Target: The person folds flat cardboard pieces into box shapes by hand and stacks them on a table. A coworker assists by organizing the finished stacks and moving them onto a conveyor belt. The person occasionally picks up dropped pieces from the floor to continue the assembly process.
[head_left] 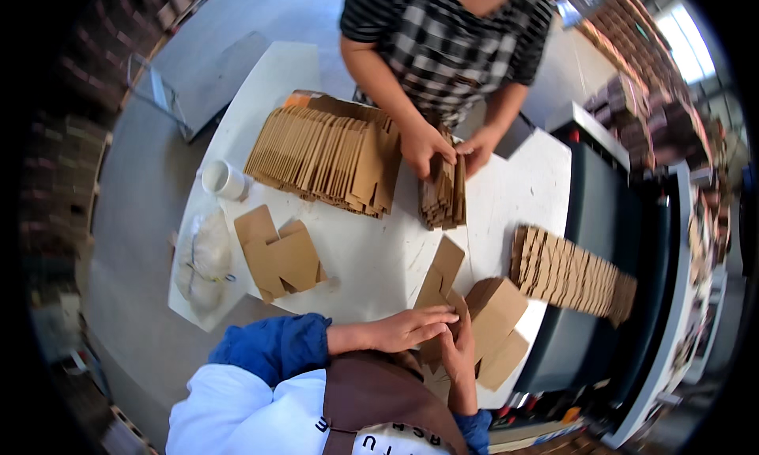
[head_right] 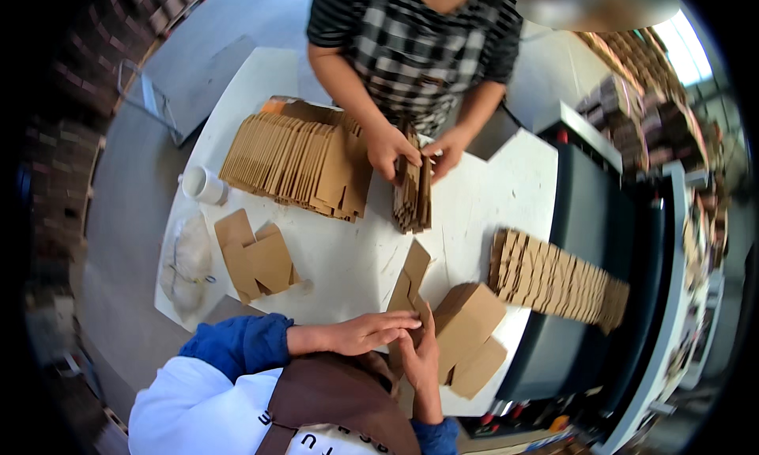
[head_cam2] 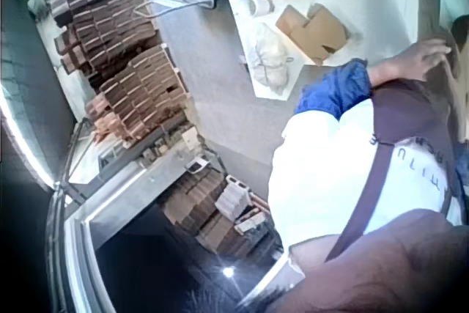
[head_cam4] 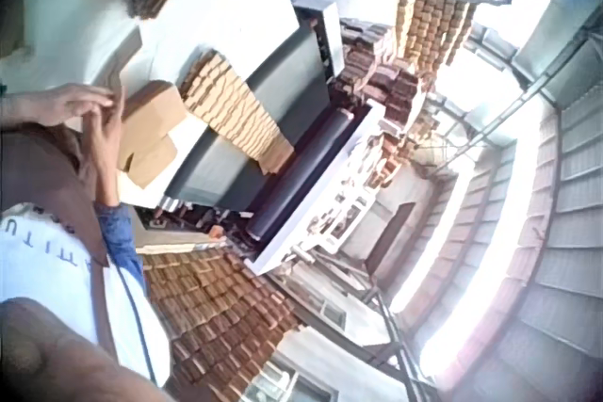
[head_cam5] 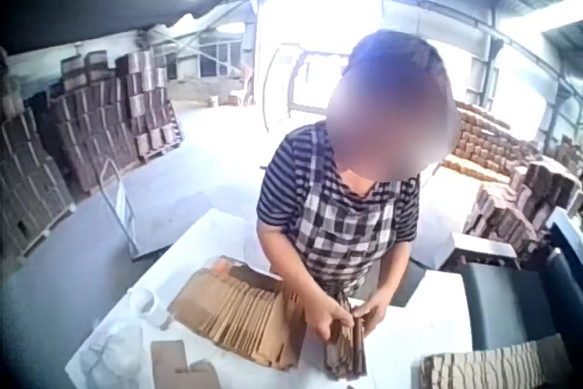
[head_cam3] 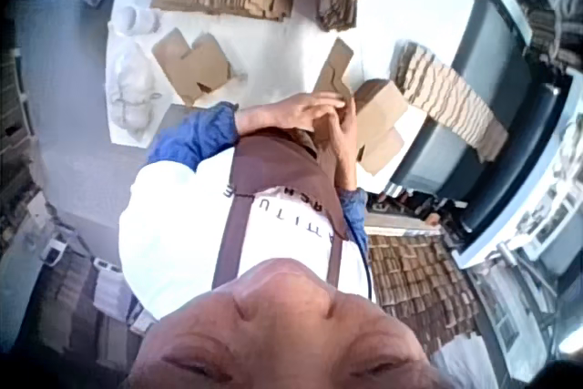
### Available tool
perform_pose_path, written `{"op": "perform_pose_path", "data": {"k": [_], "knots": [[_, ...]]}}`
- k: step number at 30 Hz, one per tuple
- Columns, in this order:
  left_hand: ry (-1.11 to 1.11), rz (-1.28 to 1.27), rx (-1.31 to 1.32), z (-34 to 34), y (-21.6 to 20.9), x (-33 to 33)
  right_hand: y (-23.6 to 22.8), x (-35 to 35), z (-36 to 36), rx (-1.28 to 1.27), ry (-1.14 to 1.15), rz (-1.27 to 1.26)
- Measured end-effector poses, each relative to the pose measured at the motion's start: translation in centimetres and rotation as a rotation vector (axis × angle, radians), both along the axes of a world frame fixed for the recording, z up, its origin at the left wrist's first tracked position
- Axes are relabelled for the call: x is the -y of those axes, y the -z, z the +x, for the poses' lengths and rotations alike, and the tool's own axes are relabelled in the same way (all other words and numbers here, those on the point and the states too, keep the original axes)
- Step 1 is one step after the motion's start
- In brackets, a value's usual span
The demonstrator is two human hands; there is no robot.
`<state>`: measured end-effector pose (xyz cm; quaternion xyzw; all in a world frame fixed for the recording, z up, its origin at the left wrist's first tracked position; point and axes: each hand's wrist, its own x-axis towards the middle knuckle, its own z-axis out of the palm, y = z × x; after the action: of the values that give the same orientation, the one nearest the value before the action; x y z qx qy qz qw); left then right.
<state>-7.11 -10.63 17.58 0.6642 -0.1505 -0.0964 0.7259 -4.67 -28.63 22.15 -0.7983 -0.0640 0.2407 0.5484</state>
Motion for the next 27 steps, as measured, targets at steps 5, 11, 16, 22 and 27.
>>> {"op": "perform_pose_path", "data": {"k": [5,11,16,22,27], "knots": [[-0.647,0.164,-0.474,10.8,6.4,-4.7,1.9,2.1,-0.1,0.092,0.155,-0.389],[-0.727,0.226,-0.163,18.9,13.1,-7.6,2.8,3.5,1.0,0.063,0.182,-0.425],[-0.687,0.413,-0.088,8.9,9.4,-6.3,3.6,4.3,2.6,-0.072,0.372,-0.233],[-0.292,0.776,0.132,0.8,3.5,-5.7,3.1,2.5,2.7,-0.398,0.491,0.227],[-0.050,0.969,0.191,-1.6,0.8,-5.4,3.0,1.3,3.3,-0.503,0.521,0.320]]}}
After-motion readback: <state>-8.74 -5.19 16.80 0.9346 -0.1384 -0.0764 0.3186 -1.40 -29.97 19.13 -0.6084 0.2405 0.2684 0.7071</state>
